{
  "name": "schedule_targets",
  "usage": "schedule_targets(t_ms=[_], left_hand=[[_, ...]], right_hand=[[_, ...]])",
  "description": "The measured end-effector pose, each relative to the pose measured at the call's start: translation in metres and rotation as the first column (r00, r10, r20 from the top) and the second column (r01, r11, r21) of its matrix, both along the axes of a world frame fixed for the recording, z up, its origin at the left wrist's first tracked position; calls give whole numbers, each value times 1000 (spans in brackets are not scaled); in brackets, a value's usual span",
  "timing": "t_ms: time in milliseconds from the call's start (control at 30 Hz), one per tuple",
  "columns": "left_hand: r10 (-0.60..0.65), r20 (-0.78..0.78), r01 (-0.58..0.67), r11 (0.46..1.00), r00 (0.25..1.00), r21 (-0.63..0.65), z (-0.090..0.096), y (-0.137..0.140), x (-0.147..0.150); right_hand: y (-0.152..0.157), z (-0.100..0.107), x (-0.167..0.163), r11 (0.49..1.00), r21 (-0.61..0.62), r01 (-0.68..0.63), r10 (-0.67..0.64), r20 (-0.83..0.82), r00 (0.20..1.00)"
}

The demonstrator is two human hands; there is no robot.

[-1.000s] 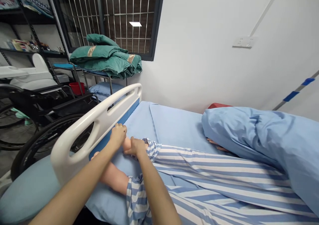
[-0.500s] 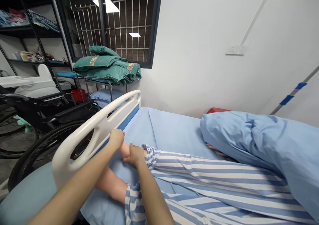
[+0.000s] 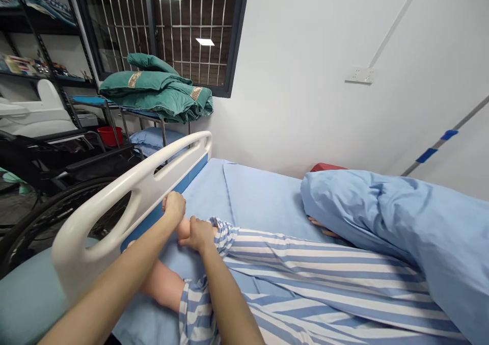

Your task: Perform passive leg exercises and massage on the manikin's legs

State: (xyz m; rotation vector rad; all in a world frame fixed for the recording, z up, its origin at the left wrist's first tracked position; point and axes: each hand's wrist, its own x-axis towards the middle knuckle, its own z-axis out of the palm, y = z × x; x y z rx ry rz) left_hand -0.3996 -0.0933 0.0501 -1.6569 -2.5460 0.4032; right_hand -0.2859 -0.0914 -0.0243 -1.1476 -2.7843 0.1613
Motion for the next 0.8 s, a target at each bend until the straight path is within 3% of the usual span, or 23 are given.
schedule_targets(t_ms=[467,633,800], left_hand=[[-57,51,32,921,997,388,7,-47,6],[3,104,-43,920,995,389,9,-52,4],[71,175,-121,948,982,295,16,-50,-3]], right_hand=[[-9,10,0,1000,12,14,-14,11,1000],[-11,13,1,1000,12,6,-6,2,1000],[-12,12,2,1000,16,14,-14,-16,1000]])
